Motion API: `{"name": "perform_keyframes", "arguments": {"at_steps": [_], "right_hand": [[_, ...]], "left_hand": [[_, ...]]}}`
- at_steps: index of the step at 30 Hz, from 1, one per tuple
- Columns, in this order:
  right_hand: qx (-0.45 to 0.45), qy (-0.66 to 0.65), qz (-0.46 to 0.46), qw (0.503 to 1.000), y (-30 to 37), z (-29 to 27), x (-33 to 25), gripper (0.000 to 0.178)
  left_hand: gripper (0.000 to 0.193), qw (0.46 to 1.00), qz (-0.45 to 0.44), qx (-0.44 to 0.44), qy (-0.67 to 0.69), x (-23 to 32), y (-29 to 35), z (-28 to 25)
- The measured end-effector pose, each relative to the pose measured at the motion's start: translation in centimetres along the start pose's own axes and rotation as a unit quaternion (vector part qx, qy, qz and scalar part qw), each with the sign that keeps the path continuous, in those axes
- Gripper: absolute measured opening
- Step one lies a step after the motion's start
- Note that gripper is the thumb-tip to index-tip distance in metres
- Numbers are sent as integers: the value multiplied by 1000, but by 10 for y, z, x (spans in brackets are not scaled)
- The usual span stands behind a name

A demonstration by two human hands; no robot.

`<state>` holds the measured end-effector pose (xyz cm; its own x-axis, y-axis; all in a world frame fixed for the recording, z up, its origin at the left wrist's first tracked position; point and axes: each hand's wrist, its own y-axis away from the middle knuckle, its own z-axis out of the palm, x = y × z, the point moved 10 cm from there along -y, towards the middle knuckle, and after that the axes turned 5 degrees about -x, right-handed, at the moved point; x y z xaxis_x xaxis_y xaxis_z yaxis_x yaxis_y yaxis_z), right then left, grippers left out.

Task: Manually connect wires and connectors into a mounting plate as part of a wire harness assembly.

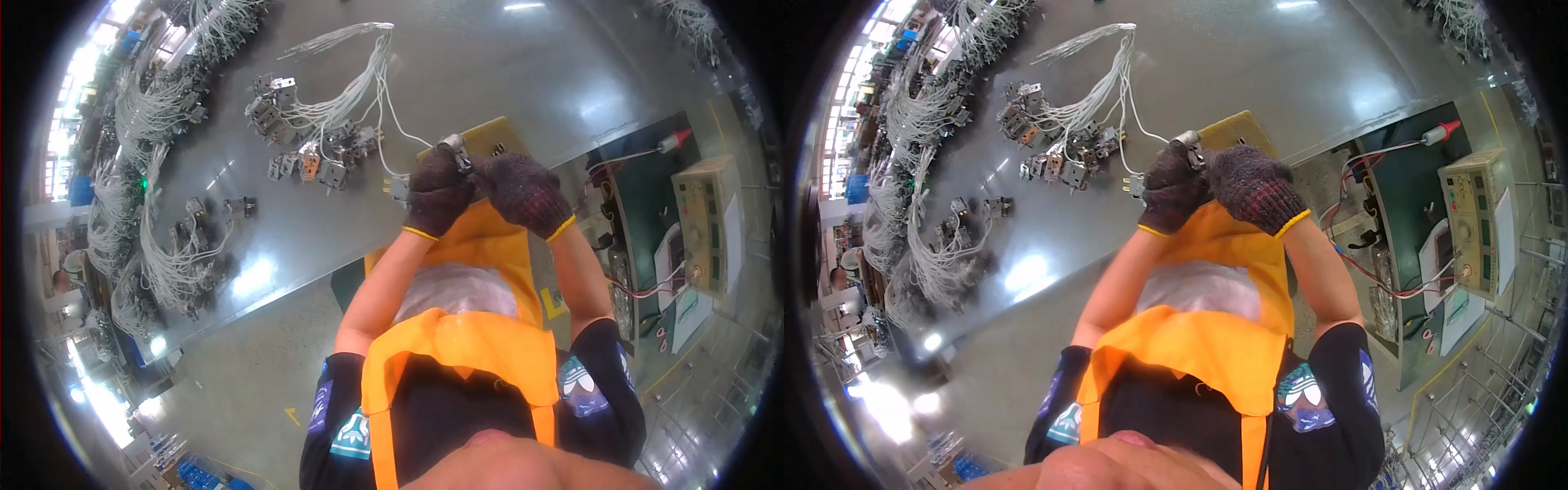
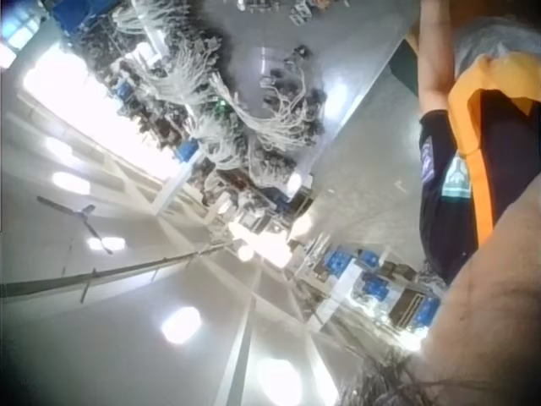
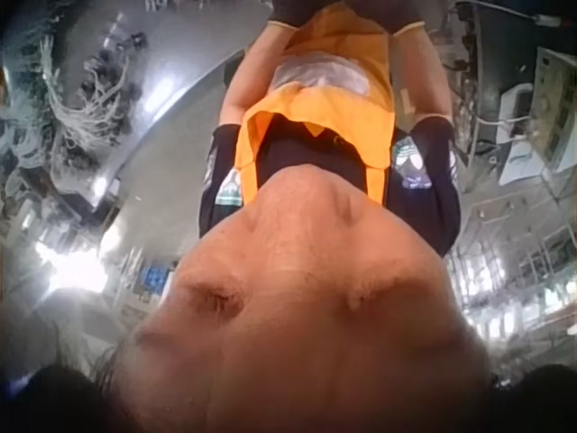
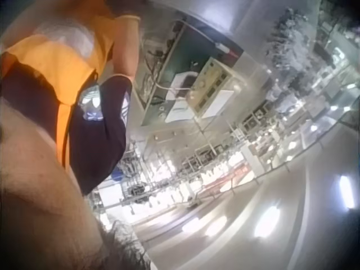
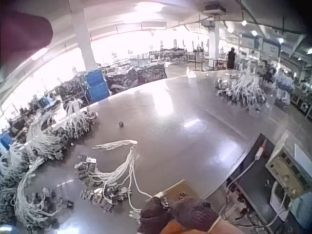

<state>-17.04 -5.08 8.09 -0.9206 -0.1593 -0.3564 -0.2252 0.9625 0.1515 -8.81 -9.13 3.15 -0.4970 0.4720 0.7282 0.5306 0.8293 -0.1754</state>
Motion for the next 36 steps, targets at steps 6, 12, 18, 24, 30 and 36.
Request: {"name": "perform_keyframes", "arguments": {"at_steps": [6,12,18,24,30,36], "right_hand": [[-19,-60,27,998,5,10,10,28],[-7,-44,35,998,4,8,3,27],[21,57,26,998,2,9,-2,23],[52,49,20,997,7,2,-6,17],[-36,96,32,994,-1,4,-9,18],[-67,69,89,991,2,10,-2,22]], "left_hand": [[48,995,60,72,-29,13,7,-11],[45,995,61,82,-16,9,8,-10],[34,998,12,60,-20,7,2,-6],[24,995,43,79,35,4,6,0],[22,988,92,125,-20,23,8,-14],[34,1000,-22,-9,13,2,9,-4]]}}
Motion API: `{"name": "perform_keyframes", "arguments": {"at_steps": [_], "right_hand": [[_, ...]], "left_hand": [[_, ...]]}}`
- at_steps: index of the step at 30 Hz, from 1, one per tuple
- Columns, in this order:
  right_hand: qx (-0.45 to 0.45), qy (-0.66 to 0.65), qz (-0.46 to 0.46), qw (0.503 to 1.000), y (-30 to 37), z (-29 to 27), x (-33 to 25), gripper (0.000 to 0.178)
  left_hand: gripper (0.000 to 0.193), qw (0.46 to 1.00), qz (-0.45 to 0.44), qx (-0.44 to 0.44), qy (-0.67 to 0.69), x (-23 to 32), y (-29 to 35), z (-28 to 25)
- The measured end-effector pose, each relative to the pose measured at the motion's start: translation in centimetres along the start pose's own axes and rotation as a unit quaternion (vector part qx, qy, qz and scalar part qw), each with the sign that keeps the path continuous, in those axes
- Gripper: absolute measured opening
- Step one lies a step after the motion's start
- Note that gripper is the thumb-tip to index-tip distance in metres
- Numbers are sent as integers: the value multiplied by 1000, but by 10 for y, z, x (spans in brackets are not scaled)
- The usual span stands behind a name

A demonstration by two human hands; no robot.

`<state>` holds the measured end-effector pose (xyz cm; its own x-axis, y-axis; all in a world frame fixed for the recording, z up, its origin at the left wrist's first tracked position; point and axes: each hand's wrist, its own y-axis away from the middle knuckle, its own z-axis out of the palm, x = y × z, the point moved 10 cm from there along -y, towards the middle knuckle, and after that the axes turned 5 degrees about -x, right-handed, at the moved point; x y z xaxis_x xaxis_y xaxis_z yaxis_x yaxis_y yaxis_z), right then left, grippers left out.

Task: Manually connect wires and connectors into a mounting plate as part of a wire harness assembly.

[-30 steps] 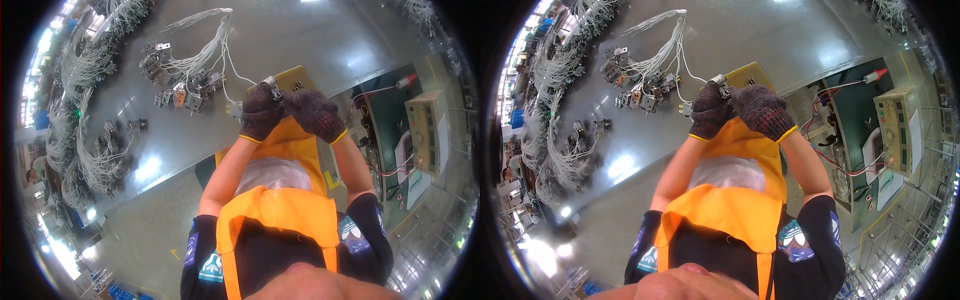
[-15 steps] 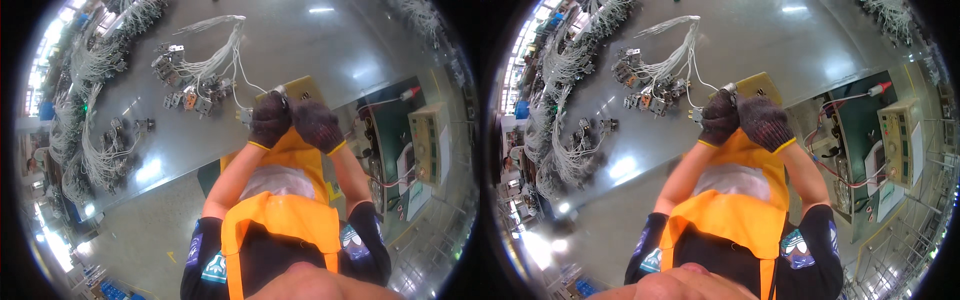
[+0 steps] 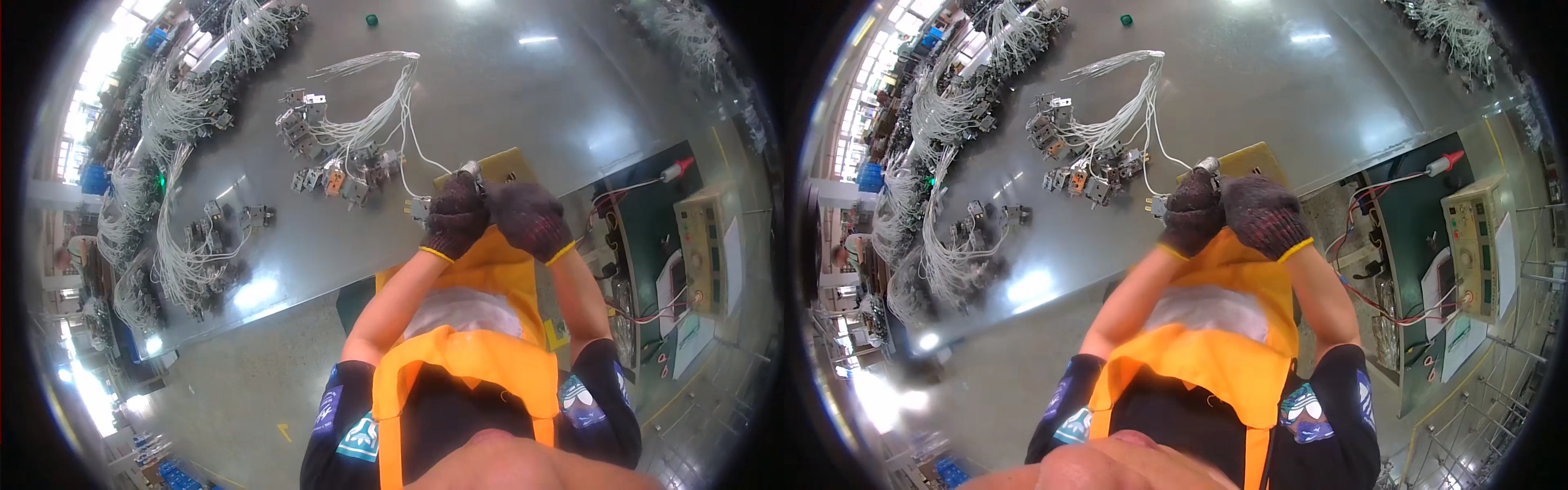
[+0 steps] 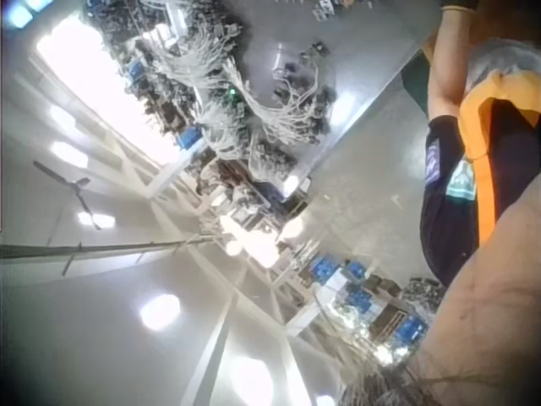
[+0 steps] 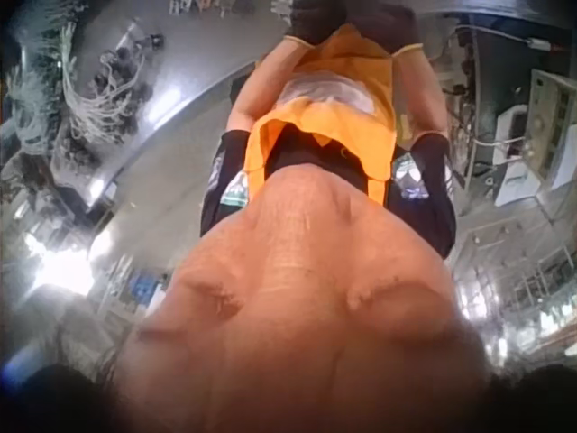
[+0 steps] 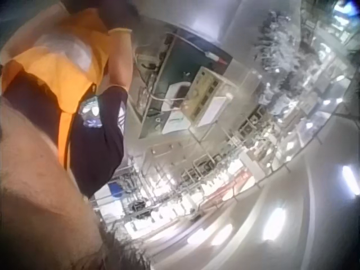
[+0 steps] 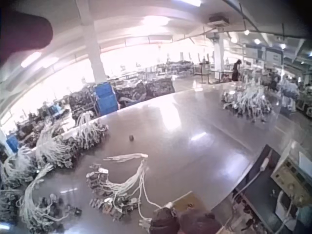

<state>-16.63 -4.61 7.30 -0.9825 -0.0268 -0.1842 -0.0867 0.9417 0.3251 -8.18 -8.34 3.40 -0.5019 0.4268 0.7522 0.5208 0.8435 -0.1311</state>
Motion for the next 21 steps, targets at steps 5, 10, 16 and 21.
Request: {"name": "perform_keyframes", "arguments": {"at_steps": [5,10,16,21], "right_hand": [[90,-459,-152,871,27,17,-10,34],[90,-542,22,836,-21,78,-35,37],[32,-749,-30,662,-25,81,-51,27],[-14,-668,-16,744,-8,84,-37,22]], "left_hand": [[64,965,143,67,-208,24,49,-44],[67,972,124,26,-198,-10,60,-45],[61,972,147,74,-169,-6,65,-75],[63,992,85,94,-22,-37,66,-106]]}}
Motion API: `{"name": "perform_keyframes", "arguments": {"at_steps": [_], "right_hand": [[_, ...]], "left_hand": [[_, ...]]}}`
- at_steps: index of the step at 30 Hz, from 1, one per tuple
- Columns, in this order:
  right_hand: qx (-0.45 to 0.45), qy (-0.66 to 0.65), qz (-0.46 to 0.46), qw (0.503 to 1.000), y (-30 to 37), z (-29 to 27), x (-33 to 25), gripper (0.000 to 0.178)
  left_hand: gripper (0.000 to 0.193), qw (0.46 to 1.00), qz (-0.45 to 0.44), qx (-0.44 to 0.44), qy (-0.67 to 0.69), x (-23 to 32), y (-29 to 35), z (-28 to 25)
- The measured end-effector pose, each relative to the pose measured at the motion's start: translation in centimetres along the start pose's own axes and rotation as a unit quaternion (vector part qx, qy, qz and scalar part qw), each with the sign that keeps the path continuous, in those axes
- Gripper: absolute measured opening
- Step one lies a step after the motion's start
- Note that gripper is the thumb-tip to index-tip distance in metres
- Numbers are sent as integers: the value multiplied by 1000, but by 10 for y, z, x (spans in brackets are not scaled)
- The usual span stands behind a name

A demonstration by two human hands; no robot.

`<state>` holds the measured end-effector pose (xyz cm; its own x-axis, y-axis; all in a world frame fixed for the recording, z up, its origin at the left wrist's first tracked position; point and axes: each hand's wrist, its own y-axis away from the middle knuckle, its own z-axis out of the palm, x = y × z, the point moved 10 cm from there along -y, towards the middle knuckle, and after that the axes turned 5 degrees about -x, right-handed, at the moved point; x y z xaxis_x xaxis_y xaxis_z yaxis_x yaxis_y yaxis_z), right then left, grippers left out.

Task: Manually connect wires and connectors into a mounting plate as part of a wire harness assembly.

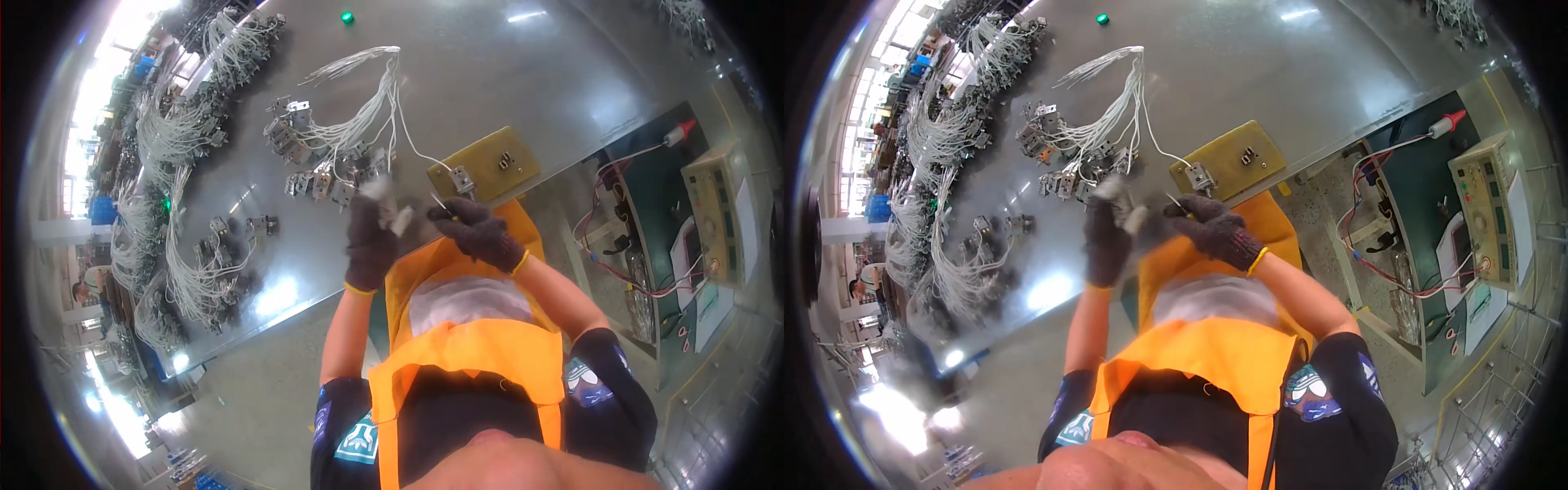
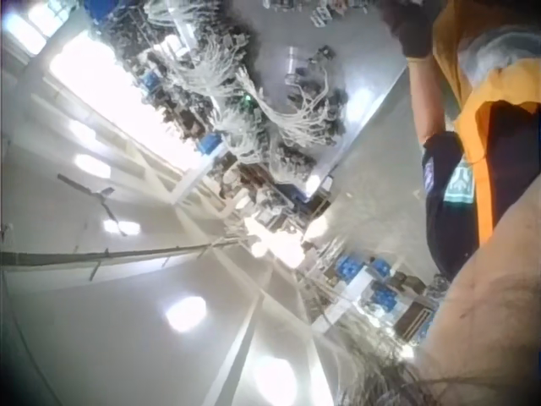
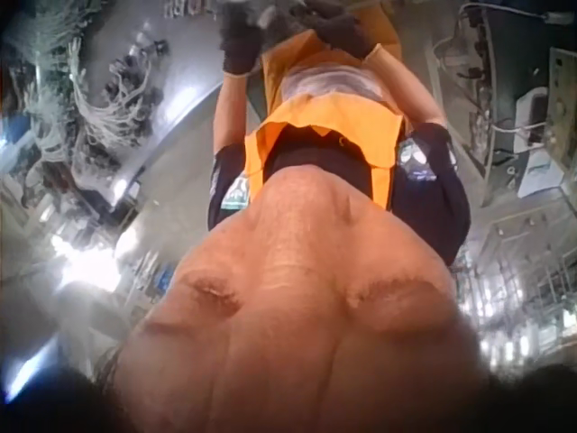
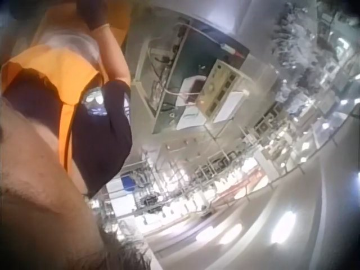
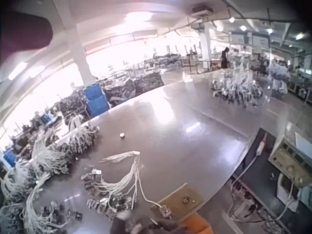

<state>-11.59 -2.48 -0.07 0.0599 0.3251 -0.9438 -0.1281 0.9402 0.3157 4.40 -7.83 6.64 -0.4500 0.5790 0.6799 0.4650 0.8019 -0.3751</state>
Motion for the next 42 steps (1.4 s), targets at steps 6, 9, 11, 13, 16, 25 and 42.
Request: {"name": "perform_keyframes", "arguments": {"at_steps": [6,9,11,13,16,25,42], "right_hand": [[216,170,-201,940,9,-107,-60,24],[183,69,-97,976,-3,-124,-42,30],[104,28,4,994,6,-106,-21,33],[89,45,15,995,7,-104,-17,34],[65,87,-26,994,13,-98,-38,34],[31,424,-111,898,34,-72,-86,31],[-18,619,-155,769,22,-48,-83,30]], "left_hand": [[50,904,-77,29,420,30,-19,50],[56,816,-211,0,538,-9,1,111],[55,822,-210,11,529,-8,-9,111],[54,830,-207,16,519,0,-17,111],[56,993,-68,47,87,38,-34,100],[49,994,30,100,21,43,-31,100],[48,1000,19,8,3,35,-49,120]]}}
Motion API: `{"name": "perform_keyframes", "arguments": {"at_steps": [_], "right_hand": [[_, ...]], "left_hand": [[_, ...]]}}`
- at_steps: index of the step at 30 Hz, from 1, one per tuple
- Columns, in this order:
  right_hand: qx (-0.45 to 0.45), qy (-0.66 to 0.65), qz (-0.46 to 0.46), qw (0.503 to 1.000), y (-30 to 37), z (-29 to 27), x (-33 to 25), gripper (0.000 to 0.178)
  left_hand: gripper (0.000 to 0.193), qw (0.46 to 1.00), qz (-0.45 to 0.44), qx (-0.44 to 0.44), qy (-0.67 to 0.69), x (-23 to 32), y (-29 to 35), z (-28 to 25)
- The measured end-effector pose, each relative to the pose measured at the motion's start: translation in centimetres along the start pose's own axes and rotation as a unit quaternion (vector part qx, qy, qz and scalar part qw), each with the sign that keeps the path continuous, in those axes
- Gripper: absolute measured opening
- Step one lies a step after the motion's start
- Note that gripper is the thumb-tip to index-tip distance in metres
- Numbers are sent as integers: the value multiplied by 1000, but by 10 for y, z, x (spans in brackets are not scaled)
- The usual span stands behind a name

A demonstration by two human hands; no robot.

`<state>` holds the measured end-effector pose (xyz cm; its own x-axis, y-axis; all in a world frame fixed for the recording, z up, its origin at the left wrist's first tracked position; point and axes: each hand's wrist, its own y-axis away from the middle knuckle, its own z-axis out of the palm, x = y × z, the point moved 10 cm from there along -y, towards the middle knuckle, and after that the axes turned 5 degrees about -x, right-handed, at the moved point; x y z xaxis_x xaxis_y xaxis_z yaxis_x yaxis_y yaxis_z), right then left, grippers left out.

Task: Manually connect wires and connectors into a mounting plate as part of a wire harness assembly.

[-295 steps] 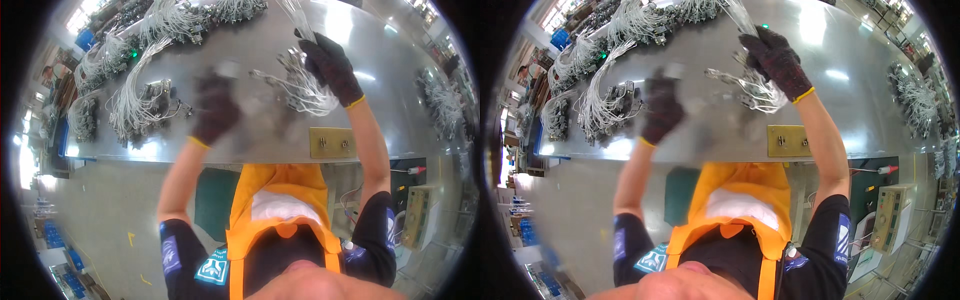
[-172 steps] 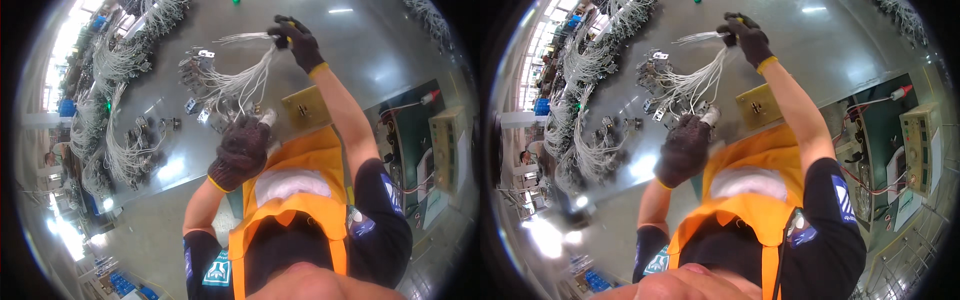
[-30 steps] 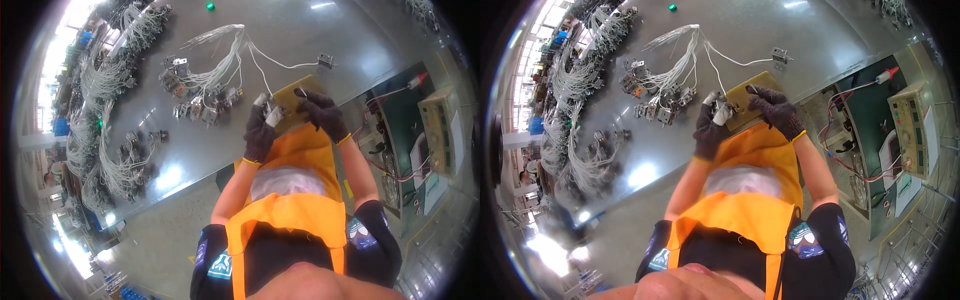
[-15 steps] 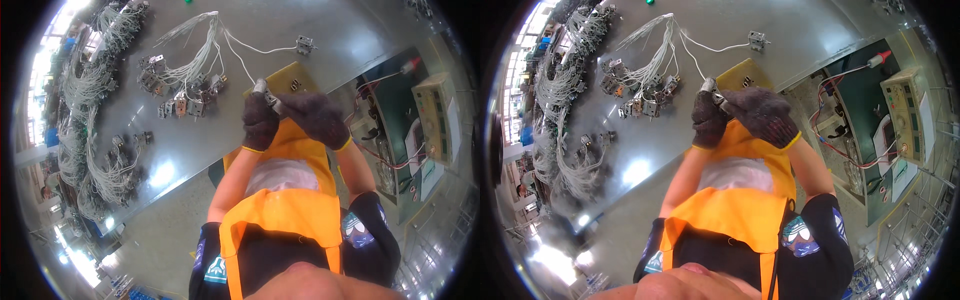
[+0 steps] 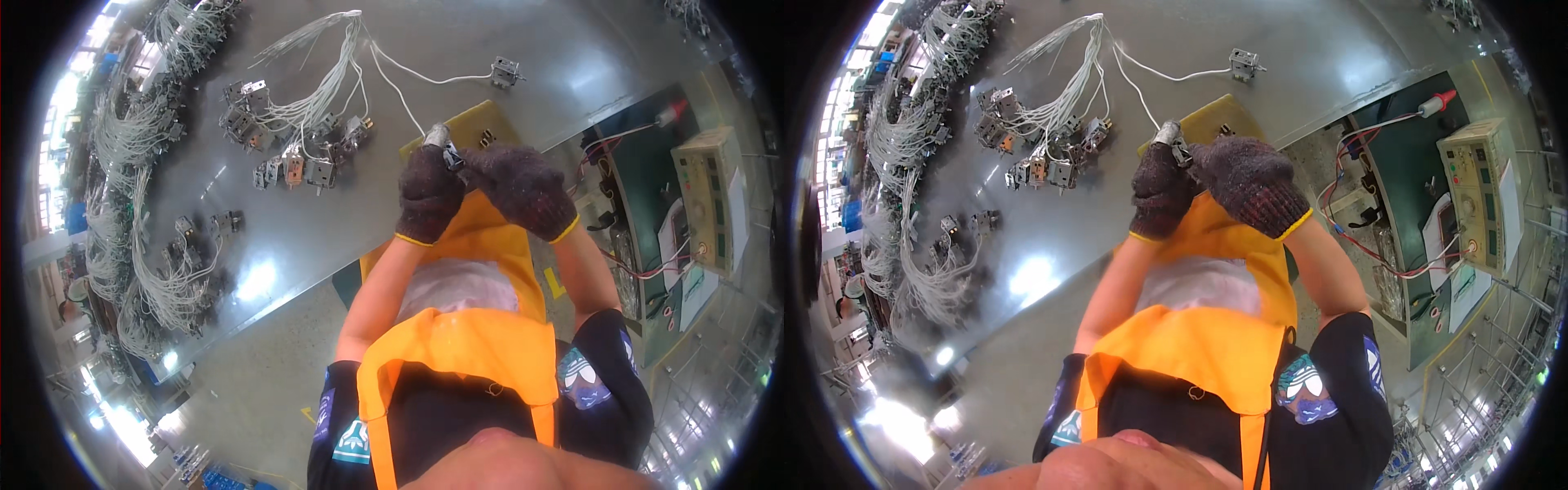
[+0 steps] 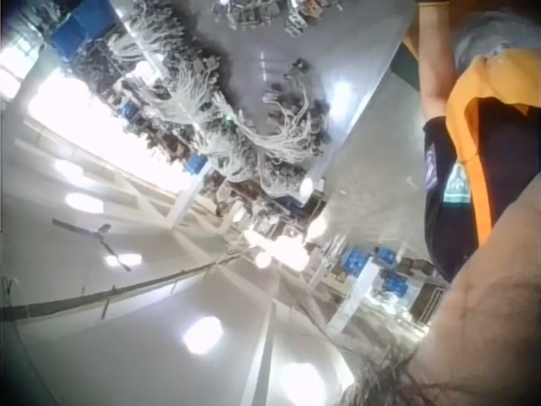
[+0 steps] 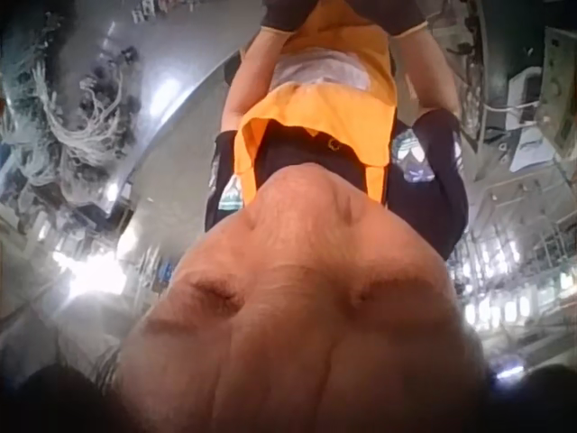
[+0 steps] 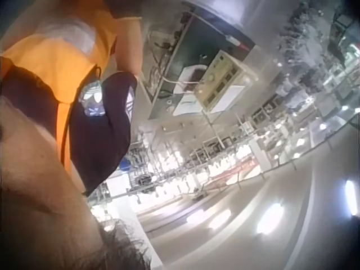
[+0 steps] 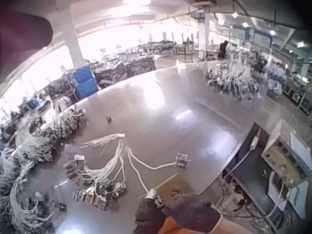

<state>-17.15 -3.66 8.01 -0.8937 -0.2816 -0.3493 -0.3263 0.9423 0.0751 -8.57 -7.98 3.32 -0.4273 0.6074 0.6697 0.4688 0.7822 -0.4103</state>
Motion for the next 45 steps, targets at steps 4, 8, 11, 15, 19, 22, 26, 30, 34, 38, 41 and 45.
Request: {"name": "perform_keyframes", "arguments": {"at_steps": [4,8,11,15,19,22,26,30,34,38,41,45], "right_hand": [[97,39,-20,994,-2,-17,-5,17],[47,92,41,994,2,11,9,6],[27,-4,40,999,-9,14,15,15],[-9,-485,68,872,4,17,-5,27],[-171,-456,118,865,-30,90,-50,24],[223,-555,186,779,-69,61,6,30],[199,-340,58,917,-147,53,7,39],[48,-217,94,970,-164,60,15,47],[51,-559,119,819,-147,66,29,40],[123,-543,88,826,-140,56,32,37],[207,-196,-16,958,-114,29,-4,38],[240,-328,5,914,-23,-35,-40,38]], "left_hand": [[43,994,-72,-82,25,-20,-7,17],[44,996,3,-65,-60,6,-12,13],[49,999,11,-37,-22,11,-2,-10],[58,968,128,-74,-205,13,-4,-68],[52,902,-43,-155,-401,-77,-29,-62],[45,938,-15,-76,-339,-67,-28,-74],[45,948,43,-28,-313,-39,-20,-86],[51,955,69,-1,-288,-29,-8,-110],[63,994,-95,52,-5,-49,22,-107],[53,845,-159,20,511,-67,19,-48],[50,776,-250,14,580,-90,24,-5],[49,966,-245,-29,-78,-104,32,-31]]}}
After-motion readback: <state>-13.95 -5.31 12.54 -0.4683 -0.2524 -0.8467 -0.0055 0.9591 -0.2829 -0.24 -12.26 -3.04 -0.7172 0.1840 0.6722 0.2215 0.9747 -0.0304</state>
